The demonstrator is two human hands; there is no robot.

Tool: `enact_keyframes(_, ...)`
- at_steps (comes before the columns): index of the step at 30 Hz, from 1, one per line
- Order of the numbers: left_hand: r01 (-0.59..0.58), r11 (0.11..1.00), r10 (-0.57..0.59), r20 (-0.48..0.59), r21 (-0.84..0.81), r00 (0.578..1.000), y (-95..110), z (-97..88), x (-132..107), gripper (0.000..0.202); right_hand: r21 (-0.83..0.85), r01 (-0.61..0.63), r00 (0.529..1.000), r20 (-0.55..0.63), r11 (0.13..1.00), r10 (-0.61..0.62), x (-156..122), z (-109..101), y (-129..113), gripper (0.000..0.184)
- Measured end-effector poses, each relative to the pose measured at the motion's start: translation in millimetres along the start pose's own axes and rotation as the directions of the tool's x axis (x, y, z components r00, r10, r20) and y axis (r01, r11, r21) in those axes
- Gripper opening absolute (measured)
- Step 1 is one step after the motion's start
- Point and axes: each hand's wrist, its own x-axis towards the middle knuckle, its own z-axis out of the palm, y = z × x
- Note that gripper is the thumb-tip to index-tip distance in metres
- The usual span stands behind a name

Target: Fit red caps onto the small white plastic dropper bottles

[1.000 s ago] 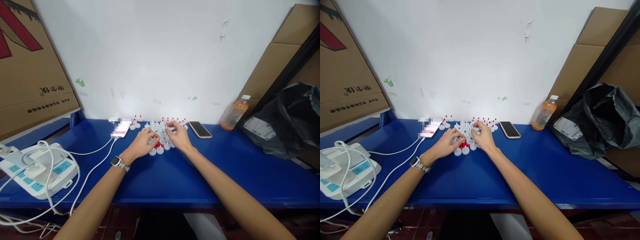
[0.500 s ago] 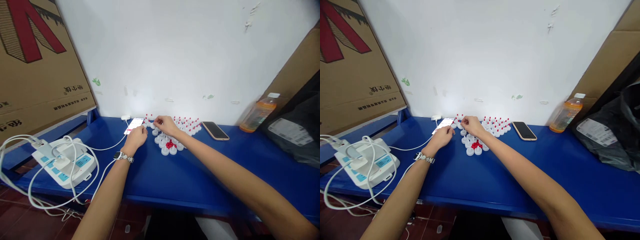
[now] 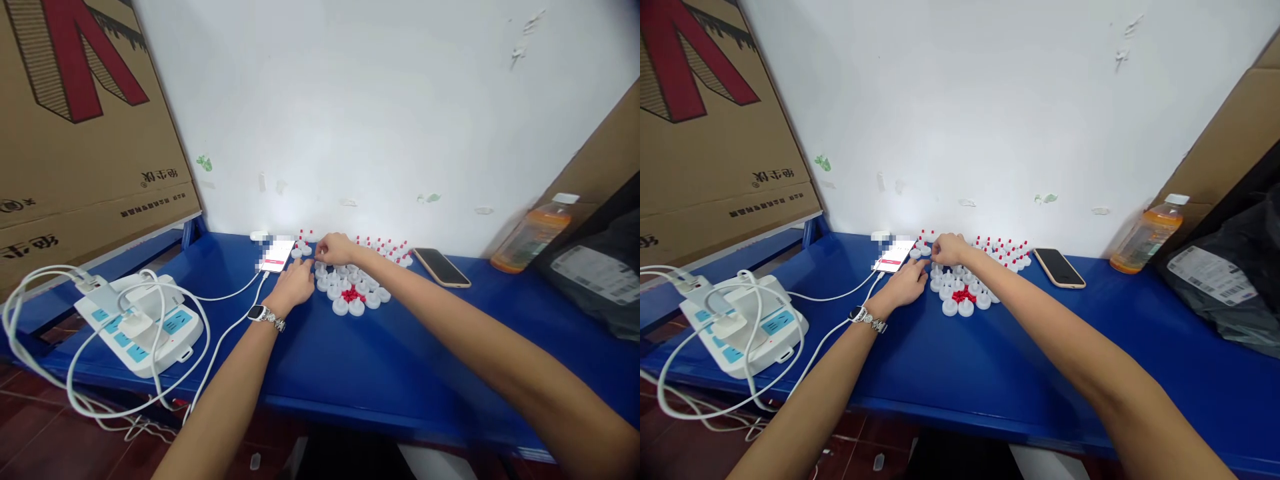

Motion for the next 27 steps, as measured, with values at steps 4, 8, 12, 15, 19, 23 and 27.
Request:
enact_keyframes(4, -0.019, 1.0, 0.019, 0.029, 0.0, 0.999, -0.6, -0.4, 0.1, 0.047, 0.003, -0.112, 0.987, -0.112, 0.994, 0.112, 11.5, 2.0, -3.9, 0.025)
enact_keyframes(8, -0.023, 0.998, 0.024, 0.01, -0.054, 1.0, -4.4, -1.2, 2.2, 0.043, 0.007, -0.171, 0.98, -0.106, 0.985, 0.171, 30.6, 11.5, -11.9, 0.026)
enact_keyframes(12, -0.021, 0.987, 0.02, -0.013, -0.16, 1.0, -8.7, -5.0, 4.0, 0.034, 0.055, -0.194, 0.974, -0.108, 0.979, 0.199, 39.7, 17.7, -17.0, 0.017)
enact_keyframes(15, -0.022, 0.985, 0.017, -0.03, -0.174, 0.999, -6.9, -9.6, 3.6, 0.028, 0.094, -0.192, 0.966, -0.157, 0.977, 0.205, 28.3, 14.9, -14.6, 0.02)
enact_keyframes(19, -0.076, 0.973, 0.041, -0.16, -0.216, 0.986, 5.5, -16.0, 0.8, 0.024, 0.213, -0.073, 0.921, -0.362, 0.974, 0.148, -15.8, 4.6, -4.7, 0.02)
enact_keyframes(23, -0.211, 0.939, 0.112, -0.339, -0.272, 0.934, 28.4, -17.6, -4.5, 0.028, 0.372, 0.134, 0.912, -0.409, 0.919, 0.033, -79.7, -5.4, 0.4, 0.018)
enact_keyframes(27, -0.323, 0.923, 0.243, -0.333, -0.209, 0.911, 53.6, -11.4, -11.4, 0.031, 0.398, 0.177, 0.902, -0.431, 0.9, 0.013, -133.4, -8.7, -1.5, 0.015)
